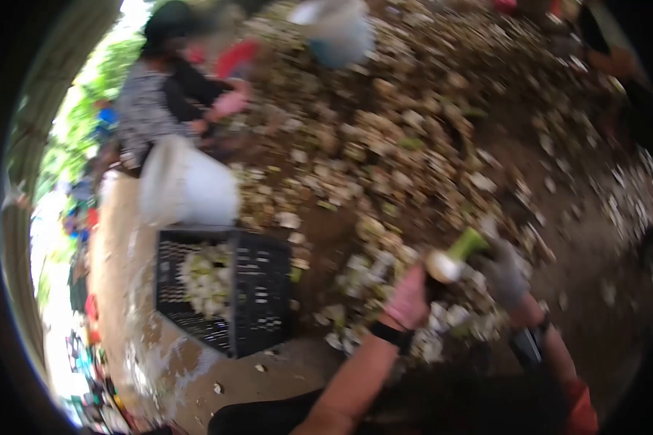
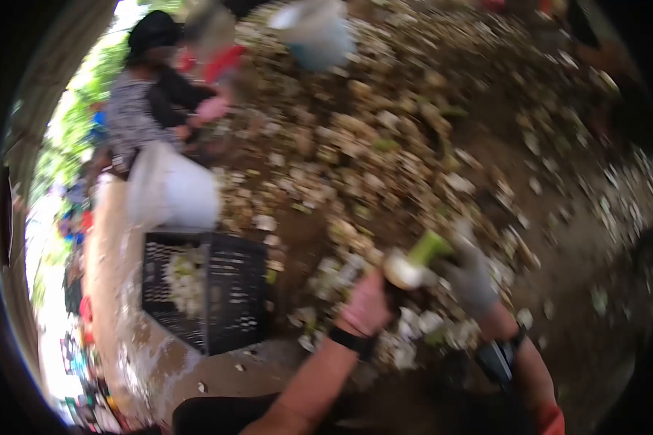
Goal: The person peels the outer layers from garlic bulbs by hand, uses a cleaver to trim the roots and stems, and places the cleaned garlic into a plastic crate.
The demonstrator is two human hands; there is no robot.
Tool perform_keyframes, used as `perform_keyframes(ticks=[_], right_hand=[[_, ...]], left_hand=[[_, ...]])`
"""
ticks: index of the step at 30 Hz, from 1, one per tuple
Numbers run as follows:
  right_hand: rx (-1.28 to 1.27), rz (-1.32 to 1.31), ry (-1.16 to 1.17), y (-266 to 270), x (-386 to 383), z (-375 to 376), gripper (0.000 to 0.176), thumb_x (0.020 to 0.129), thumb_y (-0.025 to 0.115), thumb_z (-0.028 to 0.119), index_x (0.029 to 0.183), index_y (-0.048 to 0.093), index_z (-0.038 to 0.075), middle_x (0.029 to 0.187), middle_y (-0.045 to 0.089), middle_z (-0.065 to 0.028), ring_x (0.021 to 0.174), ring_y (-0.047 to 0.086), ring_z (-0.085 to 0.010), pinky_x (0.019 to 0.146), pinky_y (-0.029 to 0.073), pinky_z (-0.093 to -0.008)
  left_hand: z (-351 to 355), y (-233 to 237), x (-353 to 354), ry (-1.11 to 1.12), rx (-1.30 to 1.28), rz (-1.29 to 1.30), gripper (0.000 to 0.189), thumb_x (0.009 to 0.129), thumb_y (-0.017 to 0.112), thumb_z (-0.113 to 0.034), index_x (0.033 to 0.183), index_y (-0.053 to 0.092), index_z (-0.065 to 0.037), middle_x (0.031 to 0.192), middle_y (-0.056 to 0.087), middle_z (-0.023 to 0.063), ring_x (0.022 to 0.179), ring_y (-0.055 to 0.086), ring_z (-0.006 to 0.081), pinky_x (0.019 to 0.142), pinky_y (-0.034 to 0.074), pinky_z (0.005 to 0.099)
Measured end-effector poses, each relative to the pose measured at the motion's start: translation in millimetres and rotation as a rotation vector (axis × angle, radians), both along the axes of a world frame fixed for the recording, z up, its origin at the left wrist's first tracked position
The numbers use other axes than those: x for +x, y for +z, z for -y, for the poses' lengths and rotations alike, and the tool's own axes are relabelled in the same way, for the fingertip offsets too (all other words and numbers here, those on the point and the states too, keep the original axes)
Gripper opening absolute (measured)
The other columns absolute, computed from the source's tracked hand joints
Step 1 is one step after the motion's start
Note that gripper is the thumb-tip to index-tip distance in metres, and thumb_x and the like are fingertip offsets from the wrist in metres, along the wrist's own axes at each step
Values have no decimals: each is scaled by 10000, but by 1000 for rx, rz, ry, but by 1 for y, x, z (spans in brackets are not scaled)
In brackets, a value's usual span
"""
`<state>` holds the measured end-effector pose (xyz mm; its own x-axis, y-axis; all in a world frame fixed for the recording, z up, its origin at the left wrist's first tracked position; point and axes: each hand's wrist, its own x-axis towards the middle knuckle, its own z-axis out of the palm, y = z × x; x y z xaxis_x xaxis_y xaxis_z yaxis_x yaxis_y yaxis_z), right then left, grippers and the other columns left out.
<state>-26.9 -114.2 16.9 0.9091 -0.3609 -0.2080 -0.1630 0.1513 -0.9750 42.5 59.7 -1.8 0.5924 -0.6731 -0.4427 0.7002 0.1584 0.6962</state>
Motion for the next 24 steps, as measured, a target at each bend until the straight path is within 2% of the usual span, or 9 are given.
perform_keyframes(ticks=[1,3,5,6,10,13,18,22,24], right_hand=[[65,-41,-17,-5,-2,1,216,845,624,-43,1056,657,-10,870,667,-20,775,601,-97,681,485,-259],[-4,-109,-32,-2,-1,4,121,869,642,2,987,666,-11,800,641,16,694,542,-60,599,439,-245],[-21,-77,-10,3,-5,5,216,874,582,-40,1065,677,-4,850,657,12,711,527,-48,606,432,-238],[53,-61,-26,-7,-7,4,266,868,551,-72,1099,670,-15,913,679,-11,757,556,-56,651,463,-242],[227,124,-72,-9,-8,-1,271,859,560,-81,1116,644,-53,964,698,-55,849,596,-70,733,497,-236],[58,81,-49,-17,-9,3,185,864,596,-42,1040,653,-35,839,679,-40,767,585,-71,673,489,-257],[-492,-111,-142,-47,-6,40,67,873,590,13,880,656,22,696,650,-106,620,570,-166,574,452,-357],[-523,-189,-189,-58,-17,44,229,856,551,-11,1029,686,53,898,692,-132,877,670,-239,762,519,-361],[-618,202,7,-19,-20,38,319,854,534,-33,1125,668,67,1037,679,-131,1062,635,-255,886,503,-374]], left_hand=[[4,31,7,40,4,-358,510,1015,390,-463,1191,590,-28,1038,689,103,939,670,184,803,546,335],[-2,4,15,-86,65,-17,538,1016,398,-468,1207,569,4,1073,672,139,970,655,184,865,519,327],[4,19,12,-48,136,225,620,988,438,-531,1293,489,6,1154,627,115,1069,605,214,941,471,360],[5,17,12,-25,186,365,561,949,603,-394,1315,450,2,1147,612,103,1064,597,208,944,473,343],[17,15,-3,4,249,449,590,809,775,-127,1295,468,5,1139,607,100,1028,603,172,920,487,285],[17,23,2,-49,204,144,655,759,800,-59,1315,463,18,1216,576,98,1042,603,172,909,509,295],[22,34,-9,-94,76,176,749,686,849,-25,1326,460,0,1181,598,71,1067,594,176,937,501,304],[18,34,-7,-104,81,224,727,710,861,-111,1317,471,-22,1164,602,80,1066,595,170,922,512,294],[14,29,-2,-111,34,126,725,717,862,-144,1316,471,-23,1164,604,77,1045,602,168,906,519,287]])
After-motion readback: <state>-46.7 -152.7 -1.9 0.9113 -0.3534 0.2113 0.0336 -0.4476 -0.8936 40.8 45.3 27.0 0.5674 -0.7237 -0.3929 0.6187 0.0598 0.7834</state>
